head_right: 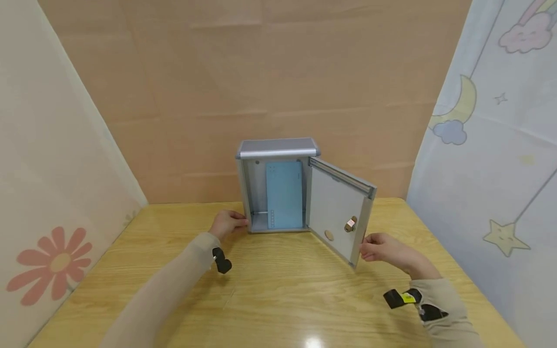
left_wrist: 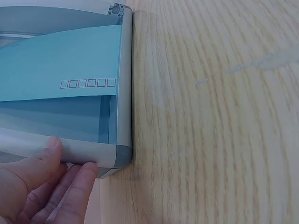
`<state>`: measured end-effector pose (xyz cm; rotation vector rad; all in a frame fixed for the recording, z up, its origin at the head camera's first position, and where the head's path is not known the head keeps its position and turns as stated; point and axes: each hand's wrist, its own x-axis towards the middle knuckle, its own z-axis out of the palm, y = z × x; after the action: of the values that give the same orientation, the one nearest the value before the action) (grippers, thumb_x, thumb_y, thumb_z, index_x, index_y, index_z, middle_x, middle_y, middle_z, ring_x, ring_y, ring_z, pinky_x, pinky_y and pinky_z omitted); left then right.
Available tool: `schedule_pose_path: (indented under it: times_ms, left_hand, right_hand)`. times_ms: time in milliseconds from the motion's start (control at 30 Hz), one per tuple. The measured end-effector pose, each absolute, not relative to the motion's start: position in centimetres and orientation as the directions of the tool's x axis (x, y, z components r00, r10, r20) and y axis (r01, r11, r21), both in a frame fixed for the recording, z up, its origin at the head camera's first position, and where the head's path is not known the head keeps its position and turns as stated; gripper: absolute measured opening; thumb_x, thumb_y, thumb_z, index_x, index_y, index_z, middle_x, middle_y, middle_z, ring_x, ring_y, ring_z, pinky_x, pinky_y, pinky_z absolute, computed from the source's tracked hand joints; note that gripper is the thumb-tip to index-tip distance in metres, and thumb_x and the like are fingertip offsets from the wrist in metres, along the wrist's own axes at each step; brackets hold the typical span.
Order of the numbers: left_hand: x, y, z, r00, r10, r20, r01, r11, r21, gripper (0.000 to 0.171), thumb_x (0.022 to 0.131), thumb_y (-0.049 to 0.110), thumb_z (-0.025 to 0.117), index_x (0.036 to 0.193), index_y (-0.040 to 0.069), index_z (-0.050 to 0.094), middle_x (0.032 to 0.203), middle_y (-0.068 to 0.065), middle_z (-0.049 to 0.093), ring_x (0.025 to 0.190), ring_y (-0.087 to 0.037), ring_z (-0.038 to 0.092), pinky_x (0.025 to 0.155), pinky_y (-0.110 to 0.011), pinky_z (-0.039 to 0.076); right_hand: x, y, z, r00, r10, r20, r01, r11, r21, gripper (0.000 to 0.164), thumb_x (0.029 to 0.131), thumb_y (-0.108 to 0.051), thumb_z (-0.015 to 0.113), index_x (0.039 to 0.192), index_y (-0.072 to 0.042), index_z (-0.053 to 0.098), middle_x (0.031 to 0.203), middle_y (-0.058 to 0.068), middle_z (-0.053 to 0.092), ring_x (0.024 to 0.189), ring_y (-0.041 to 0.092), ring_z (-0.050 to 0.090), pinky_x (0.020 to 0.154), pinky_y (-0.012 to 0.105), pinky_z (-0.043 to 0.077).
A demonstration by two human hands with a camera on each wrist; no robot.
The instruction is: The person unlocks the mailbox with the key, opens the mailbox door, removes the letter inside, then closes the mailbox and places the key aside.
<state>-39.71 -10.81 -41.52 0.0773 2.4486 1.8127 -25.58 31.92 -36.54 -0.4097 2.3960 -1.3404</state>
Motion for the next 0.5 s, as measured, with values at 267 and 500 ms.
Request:
schedule_pose_path:
  times_ms: [267, 500]
  left_hand:
    - [-40.06, -11.03, -41.56, -0.993, 0.107, -0.05, -0.015, 0.309, 0.951, 0.026, 0.086, 0.006, 0.072, 0.107, -0.008, 0.068, 0.105, -0.022, 0.069, 0.099, -0.037, 0.068, 0.088, -0.046, 0.055]
    - [-40.09, -11.23, -40.73, -0.983, 0.161, -0.087, 0.022, 0.577, 0.816, 0.02, 0.085, 0.017, 0.073, 0.094, -0.001, 0.074, 0.089, -0.016, 0.073, 0.083, -0.032, 0.071, 0.076, -0.042, 0.059]
  right_hand:
    - [-25.72, 32.06, -36.55, -0.895, -0.411, -0.174, -0.045, 0.47, -0.881, 0.028, 0.103, -0.019, 0.047, 0.104, 0.009, 0.047, 0.105, 0.016, 0.056, 0.091, 0.007, 0.062, 0.086, 0.028, 0.056]
    - [-25.63, 31.86, -36.73, -0.902, -0.39, -0.185, -0.025, 0.476, -0.879, 0.031, 0.103, -0.018, 0.047, 0.108, 0.012, 0.046, 0.106, 0.016, 0.056, 0.091, 0.008, 0.062, 0.085, 0.028, 0.056]
